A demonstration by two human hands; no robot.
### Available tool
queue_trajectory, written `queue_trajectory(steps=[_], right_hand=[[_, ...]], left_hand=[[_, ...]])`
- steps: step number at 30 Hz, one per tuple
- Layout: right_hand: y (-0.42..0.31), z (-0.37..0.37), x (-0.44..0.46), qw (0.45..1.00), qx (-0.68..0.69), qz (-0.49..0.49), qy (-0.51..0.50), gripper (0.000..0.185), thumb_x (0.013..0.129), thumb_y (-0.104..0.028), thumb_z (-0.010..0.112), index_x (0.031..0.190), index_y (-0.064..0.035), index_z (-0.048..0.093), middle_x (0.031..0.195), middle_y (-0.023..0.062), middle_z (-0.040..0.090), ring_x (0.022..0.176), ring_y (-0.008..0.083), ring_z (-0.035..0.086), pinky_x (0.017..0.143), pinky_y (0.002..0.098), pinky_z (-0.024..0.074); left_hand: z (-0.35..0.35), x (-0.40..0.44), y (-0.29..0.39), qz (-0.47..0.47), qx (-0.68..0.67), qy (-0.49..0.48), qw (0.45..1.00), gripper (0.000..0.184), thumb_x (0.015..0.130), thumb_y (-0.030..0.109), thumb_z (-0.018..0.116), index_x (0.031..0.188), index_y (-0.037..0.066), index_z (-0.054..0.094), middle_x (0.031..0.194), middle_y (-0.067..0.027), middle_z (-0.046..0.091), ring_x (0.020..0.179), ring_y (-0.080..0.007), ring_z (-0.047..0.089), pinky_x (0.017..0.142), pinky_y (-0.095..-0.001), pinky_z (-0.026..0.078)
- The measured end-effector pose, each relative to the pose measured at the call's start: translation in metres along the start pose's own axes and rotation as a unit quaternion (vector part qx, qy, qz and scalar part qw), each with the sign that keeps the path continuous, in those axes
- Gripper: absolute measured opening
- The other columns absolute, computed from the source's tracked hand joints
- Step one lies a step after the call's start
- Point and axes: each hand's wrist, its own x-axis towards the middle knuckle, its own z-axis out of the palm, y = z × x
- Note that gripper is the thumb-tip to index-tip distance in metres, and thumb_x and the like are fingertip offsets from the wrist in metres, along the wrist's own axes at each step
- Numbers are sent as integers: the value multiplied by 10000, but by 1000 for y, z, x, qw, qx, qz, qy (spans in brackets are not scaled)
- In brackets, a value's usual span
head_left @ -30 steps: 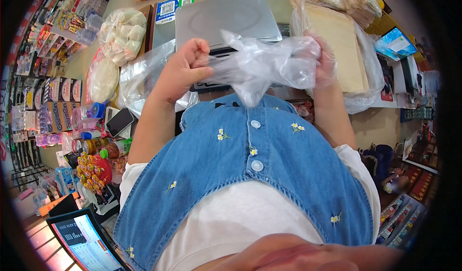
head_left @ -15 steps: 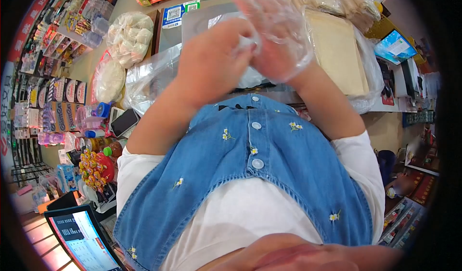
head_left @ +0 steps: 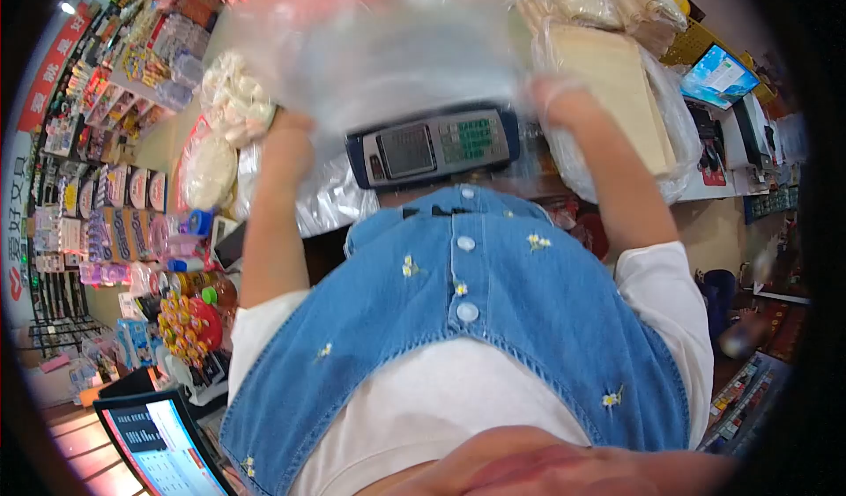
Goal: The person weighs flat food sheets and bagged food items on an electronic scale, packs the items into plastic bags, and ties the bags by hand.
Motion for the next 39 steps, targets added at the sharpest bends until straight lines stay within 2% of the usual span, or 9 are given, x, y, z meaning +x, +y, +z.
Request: queue_trajectory(steps=[7,10,13,16,18,24,28,30,39], right_hand=[[16,58,-35,984,161,-32,-74,382,870,-305,553,1171,-78,616,1081,206,641,1015,335,622,891,435,467],[55,67,-64,954,278,-92,66,480,828,-264,624,1269,-94,543,1202,205,585,1095,345,570,926,440,447],[104,78,-85,969,162,98,162,662,774,-277,700,1361,-102,447,1308,188,516,1190,343,502,986,430,413],[131,83,-115,966,111,231,25,700,765,-301,710,1376,-103,431,1338,177,497,1246,350,453,1038,410,380],[129,93,-127,991,22,124,44,781,685,-264,776,1368,-96,435,1407,164,424,1306,370,382,1064,418,353],[118,100,-117,989,-63,129,25,816,657,-305,783,1372,-138,427,1451,154,367,1320,354,367,1068,401,356],[130,88,-116,993,-7,115,-10,733,689,-330,764,1344,-170,474,1359,169,478,1235,331,473,1009,399,408],[142,87,-109,953,153,263,6,610,722,-400,744,1255,-158,575,1193,205,597,1077,334,585,917,415,460],[189,116,-83,930,245,273,9,506,873,-511,520,1114,-86,650,1061,213,648,1007,365,602,874,402,462]], left_hand=[[4,-25,33,15,-30,-35,999,301,775,49,565,1069,92,614,1081,-166,571,1043,-362,550,882,-425,450],[-2,-26,42,97,-10,24,995,421,736,124,666,1152,109,598,1162,-162,560,1125,-351,514,961,-434,401],[-11,-27,66,111,-2,57,992,554,690,182,739,1215,111,575,1240,-152,528,1199,-339,460,1023,-449,335],[-10,-22,83,110,-33,72,991,561,700,184,738,1227,102,563,1258,-139,512,1212,-330,443,1029,-458,314],[-9,-16,92,134,-38,77,987,550,703,182,736,1219,98,566,1254,-140,515,1205,-332,449,1021,-452,323],[-8,-3,114,182,-80,80,977,454,734,152,705,1165,73,588,1202,-150,552,1141,-338,502,983,-430,370],[-2,-4,121,193,-110,55,973,409,752,117,675,1146,48,587,1190,-162,557,1134,-337,509,982,-406,386],[2,-7,125,196,-114,51,973,395,757,110,669,1139,46,590,1186,-162,558,1131,-338,511,979,-403,390],[0,-17,123,197,-126,24,972,386,756,121,675,1126,38,602,1179,-158,564,1118,-336,520,966,-409,403]])
